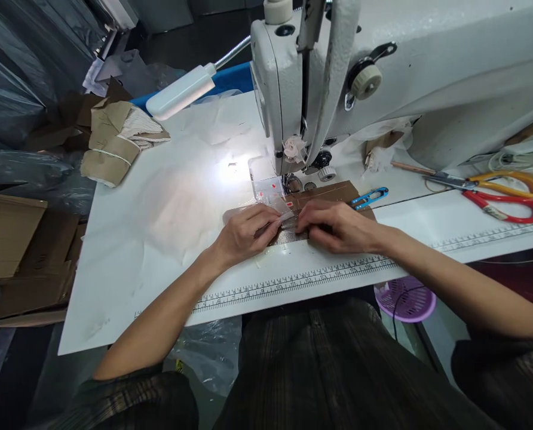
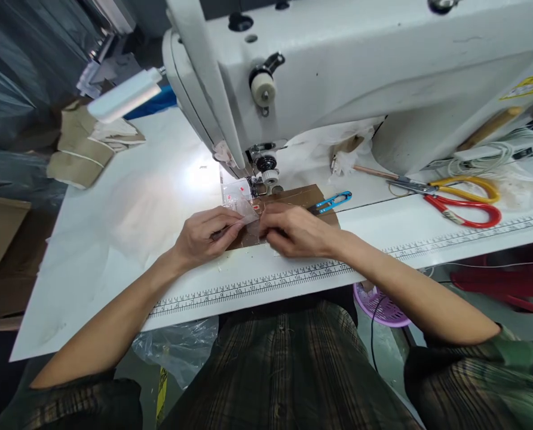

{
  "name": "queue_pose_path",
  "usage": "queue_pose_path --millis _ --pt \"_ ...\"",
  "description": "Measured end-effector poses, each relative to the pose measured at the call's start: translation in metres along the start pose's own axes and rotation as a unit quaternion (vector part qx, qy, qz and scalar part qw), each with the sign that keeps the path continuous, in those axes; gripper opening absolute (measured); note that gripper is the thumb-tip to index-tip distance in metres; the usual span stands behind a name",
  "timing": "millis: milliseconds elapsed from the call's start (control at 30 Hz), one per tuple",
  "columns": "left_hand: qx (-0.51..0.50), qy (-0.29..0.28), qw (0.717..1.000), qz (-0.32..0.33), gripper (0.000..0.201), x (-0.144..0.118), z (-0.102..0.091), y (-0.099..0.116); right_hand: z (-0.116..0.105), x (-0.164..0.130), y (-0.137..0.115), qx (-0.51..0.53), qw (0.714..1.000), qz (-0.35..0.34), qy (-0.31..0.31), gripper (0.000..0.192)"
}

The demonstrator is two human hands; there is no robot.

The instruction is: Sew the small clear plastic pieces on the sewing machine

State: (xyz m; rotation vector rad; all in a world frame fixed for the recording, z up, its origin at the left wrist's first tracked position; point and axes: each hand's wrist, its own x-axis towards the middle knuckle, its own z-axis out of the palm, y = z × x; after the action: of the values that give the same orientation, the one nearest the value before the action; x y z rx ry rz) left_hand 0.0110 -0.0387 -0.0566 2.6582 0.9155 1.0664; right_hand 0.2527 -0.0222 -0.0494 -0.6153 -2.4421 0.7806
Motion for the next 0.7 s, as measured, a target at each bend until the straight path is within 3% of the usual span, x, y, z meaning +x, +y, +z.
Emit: queue_pose_path --millis 167,367,533,700 --pt "0.053 0.003 0.998 0.027 0.005 0.001 -0.001 0.001 0.015 -0.004 -0.005 -0.107 0.994 -0.012 0.005 0.037" --pt "0.115 -0.068 0.983 0.123 0.008 0.002 -0.006 -0.002 0.01 -0.006 -0.001 -0.071 0.997 -0.017 -0.021 0.034" --pt "0.104 -0.086 0.986 0.1 0.01 0.001 -0.005 -0.002 -0.003 0.0 0.009 0.0 1.0 -0.009 -0.005 0.035" --pt "0.125 -0.073 0.985 0.098 0.006 0.0 -0.003 -0.001 -0.006 0.009 0.027 -0.086 0.996 0.015 -0.001 0.04"
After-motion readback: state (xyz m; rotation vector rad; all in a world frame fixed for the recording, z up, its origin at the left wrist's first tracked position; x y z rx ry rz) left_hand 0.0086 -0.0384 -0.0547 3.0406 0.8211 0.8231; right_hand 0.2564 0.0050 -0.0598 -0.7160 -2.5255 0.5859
